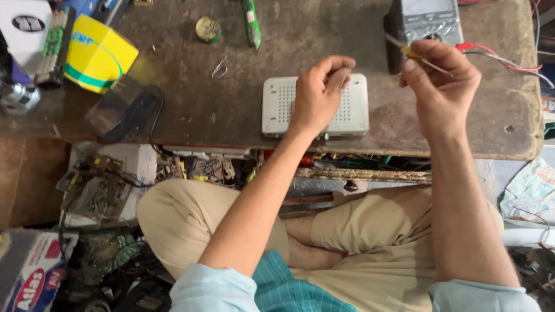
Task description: The person disassembles a white digital audio device, removes the circuit board, and uses a screwdriver to adjust components on the board. They then reassemble the device and secure the casing with screws.
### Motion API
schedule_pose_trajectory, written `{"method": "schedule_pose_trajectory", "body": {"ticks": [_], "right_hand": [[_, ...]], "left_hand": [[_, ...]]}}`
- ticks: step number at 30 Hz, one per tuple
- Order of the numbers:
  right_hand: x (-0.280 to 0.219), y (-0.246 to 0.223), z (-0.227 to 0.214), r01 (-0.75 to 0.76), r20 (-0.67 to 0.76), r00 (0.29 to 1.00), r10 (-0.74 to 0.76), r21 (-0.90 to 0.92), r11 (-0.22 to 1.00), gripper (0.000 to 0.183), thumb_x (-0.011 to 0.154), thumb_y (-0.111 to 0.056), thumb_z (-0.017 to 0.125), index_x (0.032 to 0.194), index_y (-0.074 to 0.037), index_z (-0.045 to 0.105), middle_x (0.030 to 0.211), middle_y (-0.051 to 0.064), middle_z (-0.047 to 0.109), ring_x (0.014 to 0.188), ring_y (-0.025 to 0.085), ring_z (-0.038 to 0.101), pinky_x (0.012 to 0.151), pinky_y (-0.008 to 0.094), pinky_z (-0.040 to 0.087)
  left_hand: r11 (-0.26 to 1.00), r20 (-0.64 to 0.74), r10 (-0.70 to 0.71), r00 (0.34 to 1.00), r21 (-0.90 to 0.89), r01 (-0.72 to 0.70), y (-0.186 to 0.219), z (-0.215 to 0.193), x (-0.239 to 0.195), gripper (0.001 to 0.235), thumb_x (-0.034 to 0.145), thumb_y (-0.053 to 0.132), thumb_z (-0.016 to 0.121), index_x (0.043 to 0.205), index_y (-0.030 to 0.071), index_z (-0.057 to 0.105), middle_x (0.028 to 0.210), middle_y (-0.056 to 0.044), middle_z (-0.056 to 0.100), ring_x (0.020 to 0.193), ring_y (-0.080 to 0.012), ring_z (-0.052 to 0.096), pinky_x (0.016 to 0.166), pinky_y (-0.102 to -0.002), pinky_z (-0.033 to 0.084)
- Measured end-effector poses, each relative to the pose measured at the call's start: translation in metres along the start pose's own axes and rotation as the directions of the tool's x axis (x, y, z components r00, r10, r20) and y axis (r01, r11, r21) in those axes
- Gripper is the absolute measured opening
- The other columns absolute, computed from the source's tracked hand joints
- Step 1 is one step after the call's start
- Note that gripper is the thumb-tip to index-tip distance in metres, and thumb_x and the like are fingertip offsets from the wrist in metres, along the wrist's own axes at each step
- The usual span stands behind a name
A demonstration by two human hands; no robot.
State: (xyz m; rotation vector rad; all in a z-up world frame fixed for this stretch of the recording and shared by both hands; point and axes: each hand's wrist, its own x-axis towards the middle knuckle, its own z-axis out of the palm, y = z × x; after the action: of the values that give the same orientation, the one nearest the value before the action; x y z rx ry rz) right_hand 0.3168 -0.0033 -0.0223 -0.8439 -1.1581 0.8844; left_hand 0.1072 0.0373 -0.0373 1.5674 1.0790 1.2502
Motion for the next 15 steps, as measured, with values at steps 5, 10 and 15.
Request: {"method": "schedule_pose_trajectory", "body": {"ticks": [5,10,15], "right_hand": [[-0.018,0.023,0.007,0.019,-0.106,0.994,0.002,0.198,0.98,0.014,0.113,-0.001,0.073,0.125,0.001,0.067,0.102,0.009,0.071,0.083,0.011,0.066,0.076,0.024,0.056],[-0.025,0.033,0.014,0.019,-0.091,0.996,0.006,0.264,0.964,0.014,0.117,-0.003,0.064,0.127,-0.003,0.054,0.117,0.014,0.071,0.101,0.016,0.071,0.092,0.031,0.062],[-0.024,0.03,0.014,-0.023,-0.123,0.991,0.059,0.276,0.961,0.027,0.118,-0.002,0.058,0.138,-0.008,0.042,0.114,0.015,0.07,0.1,0.019,0.072,0.09,0.031,0.062]], "left_hand": [[0.993,0.026,0.094,0.995,0.072,-0.096,-0.002,0.002,-0.007,0.015,0.099,0.0,0.066,0.111,0.004,0.074,0.106,-0.004,0.075,0.09,-0.0122,0.074,0.08,-0.025,0.062],[0.98,0.047,0.158,0.986,0.116,-0.162,0.007,0.003,-0.004,0.016,0.098,0.0,0.07,0.112,0.006,0.074,0.109,-0.002,0.075,0.095,-0.0108,0.074,0.082,-0.024,0.062],[0.988,0.036,0.107,0.994,0.11,-0.11,0.012,0.001,-0.008,0.02,0.097,-0.004,0.07,0.114,0.003,0.075,0.106,-0.004,0.074,0.092,-0.0114,0.072,0.08,-0.025,0.06]]}}
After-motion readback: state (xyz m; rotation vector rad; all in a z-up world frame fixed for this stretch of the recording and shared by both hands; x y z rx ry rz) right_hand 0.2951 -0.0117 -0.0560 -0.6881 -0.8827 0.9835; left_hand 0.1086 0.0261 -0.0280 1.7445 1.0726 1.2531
